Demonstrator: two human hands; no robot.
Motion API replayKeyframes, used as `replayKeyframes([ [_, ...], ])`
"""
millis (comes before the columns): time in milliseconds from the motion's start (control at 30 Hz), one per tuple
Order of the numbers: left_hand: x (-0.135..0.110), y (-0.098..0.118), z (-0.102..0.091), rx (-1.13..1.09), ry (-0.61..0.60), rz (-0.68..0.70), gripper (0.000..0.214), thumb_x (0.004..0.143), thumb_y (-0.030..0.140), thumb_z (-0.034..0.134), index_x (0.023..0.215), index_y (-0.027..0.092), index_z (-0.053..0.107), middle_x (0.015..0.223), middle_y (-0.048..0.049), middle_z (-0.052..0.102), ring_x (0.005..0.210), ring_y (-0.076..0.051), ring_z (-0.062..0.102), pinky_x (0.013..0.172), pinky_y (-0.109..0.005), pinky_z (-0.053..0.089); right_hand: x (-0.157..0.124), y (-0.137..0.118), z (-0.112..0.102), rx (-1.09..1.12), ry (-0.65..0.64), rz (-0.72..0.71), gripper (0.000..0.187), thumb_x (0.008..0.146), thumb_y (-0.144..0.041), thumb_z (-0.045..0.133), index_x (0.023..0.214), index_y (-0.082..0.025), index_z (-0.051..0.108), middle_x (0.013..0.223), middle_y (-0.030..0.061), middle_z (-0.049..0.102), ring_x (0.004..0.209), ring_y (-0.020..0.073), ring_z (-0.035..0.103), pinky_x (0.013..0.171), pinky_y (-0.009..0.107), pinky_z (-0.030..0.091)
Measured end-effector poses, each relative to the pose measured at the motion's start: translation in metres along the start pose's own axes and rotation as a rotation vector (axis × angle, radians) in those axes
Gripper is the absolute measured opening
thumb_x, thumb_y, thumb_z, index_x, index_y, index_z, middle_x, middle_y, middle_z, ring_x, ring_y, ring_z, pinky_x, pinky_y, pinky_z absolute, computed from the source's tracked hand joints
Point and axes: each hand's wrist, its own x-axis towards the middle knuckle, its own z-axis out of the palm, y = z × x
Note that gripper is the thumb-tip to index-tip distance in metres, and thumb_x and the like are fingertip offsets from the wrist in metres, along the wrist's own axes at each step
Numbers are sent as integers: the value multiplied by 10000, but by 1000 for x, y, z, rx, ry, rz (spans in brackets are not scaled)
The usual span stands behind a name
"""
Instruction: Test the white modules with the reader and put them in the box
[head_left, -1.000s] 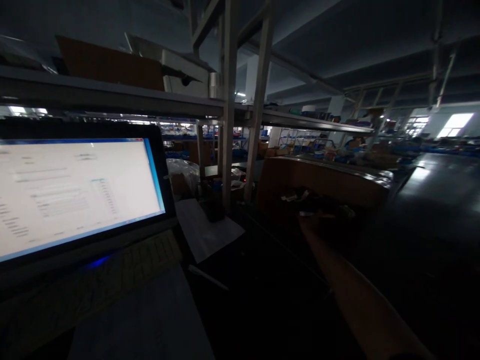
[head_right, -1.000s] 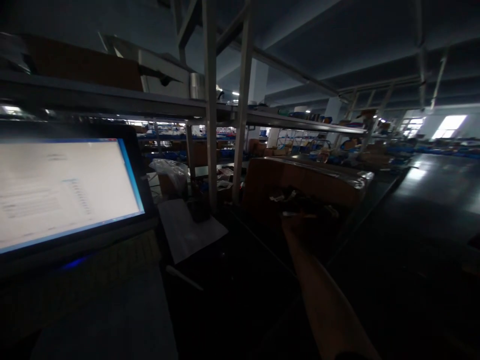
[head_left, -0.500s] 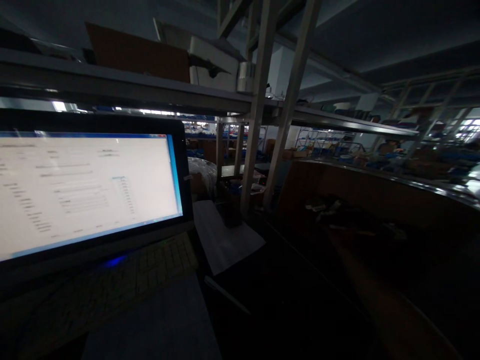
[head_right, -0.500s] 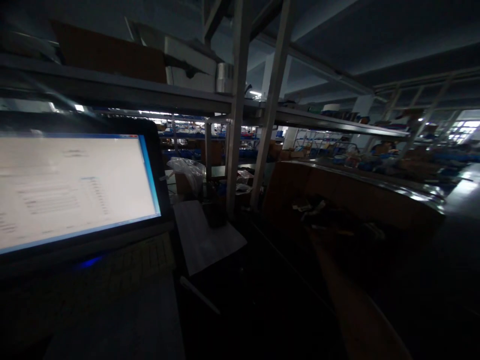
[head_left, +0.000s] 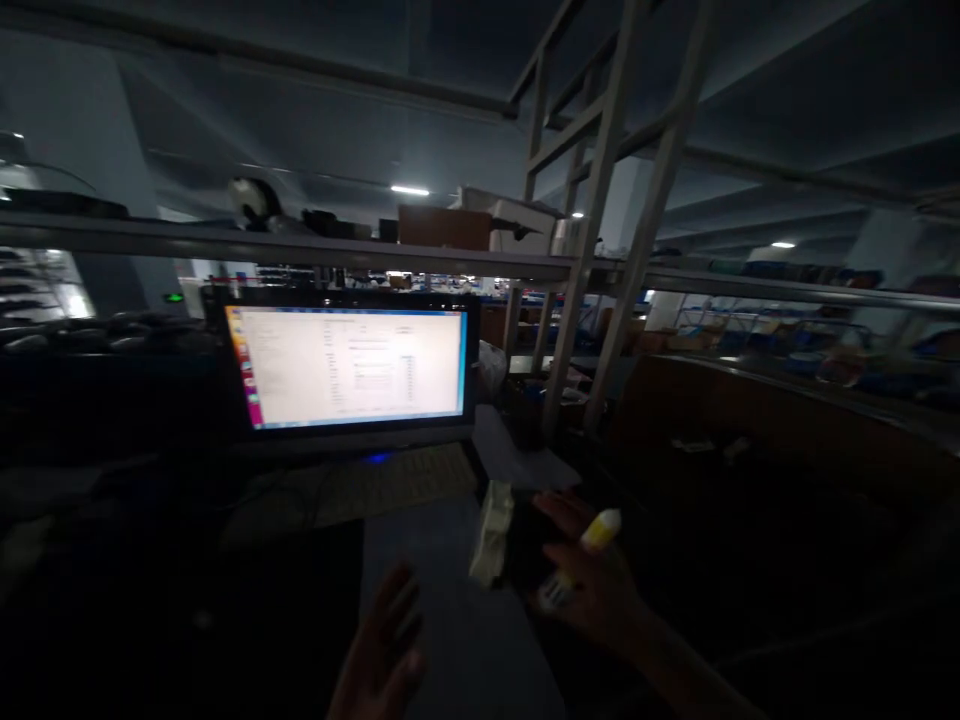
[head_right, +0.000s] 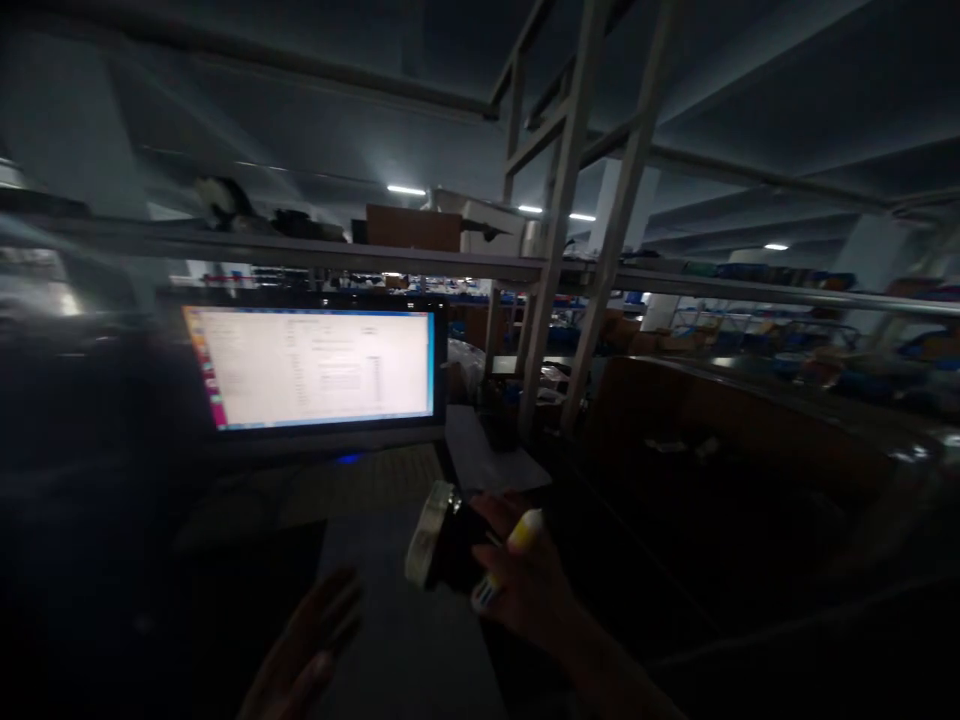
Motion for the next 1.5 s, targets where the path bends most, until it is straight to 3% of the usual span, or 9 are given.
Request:
replayKeyframes([
  [100, -8, 13, -11, -521, -84, -352, 787, 681, 725, 593, 1260, 197, 528, 1188, -159, 638, 1048, -330, 628, 834, -422, 548, 12, -61, 24, 48, -39, -167, 220, 802, -165, 596, 980, -284, 549, 1370, 1, 511, 1284, 196, 450, 1105, 453, 346],
  [233, -15, 8, -46, -516, -29, -502, 779, 533, 630, 754, 1129, 154, 595, 996, -133, 703, 929, -310, 662, 781, -384, 549, 16, -103, 51, 144, -78, -261, 283, 813, -178, 614, 1057, -298, 534, 1411, 15, 484, 1310, 203, 429, 1129, 488, 295],
  [367, -3, -14, -82, -40, 106, -240, 667, 577, 474, 737, 1151, 175, 578, 1064, -106, 675, 977, -298, 640, 836, -429, 534, 18, -93, 65, 288, -91, -129, 511, 773, -407, 691, 1207, -273, 458, 1400, 104, 491, 1290, 266, 459, 1051, 499, 394],
  [500, 23, -48, -98, 588, 148, 120, 578, 601, 259, 686, 1164, 183, 577, 1155, -119, 632, 1099, -318, 577, 938, -470, 487, 6, -53, 72, 380, 15, 353, 539, 722, -445, 709, 1166, -262, 466, 1203, 107, 624, 1099, 262, 611, 880, 433, 518],
  [600, 33, -77, -96, 796, 98, 287, 579, 594, 197, 665, 1163, 170, 563, 1133, -135, 638, 1066, -310, 596, 909, -439, 510, -11, -27, 73, 372, 49, 679, 539, 652, -488, 731, 1068, -241, 494, 931, 45, 663, 807, 213, 663, 714, 358, 548],
  [700, 31, -95, -93, 856, 110, 379, 608, 638, 212, 659, 1228, 189, 510, 1153, -127, 628, 1073, -297, 597, 904, -430, 515, -31, -13, 74, 370, 9, 849, 589, 577, -537, 752, 1016, -235, 502, 812, 4, 634, 675, 188, 627, 615, 321, 525],
  [867, 10, -91, -99, 891, 174, 392, 702, 694, 332, 704, 1325, 185, 435, 1331, -163, 523, 1243, -358, 480, 944, -508, 483, -48, -3, 81, 334, -42, 967, 652, 472, -564, 785, 966, -245, 504, 787, -7, 622, 647, 214, 613, 560, 336, 491],
  [1033, -2, -85, -110, 907, 157, 498, 429, 800, 306, 637, 1217, 244, 553, 1367, -125, 503, 1276, -326, 459, 971, -486, 477, -37, 3, 89, 350, 145, 969, 463, 582, -617, 704, 740, -239, 488, 648, -33, 522, 533, 148, 495, 528, 299, 418],
  [1500, 13, -94, -100, 773, 102, 533, 129, 844, 238, 592, 967, 198, 588, 1420, -140, 432, 1338, -345, 379, 922, -500, 537, -41, 11, 93, 395, 337, 1060, 528, 663, -712, 603, 626, -215, 430, 573, -57, 409, 538, 105, 395, 523, 259, 364],
])
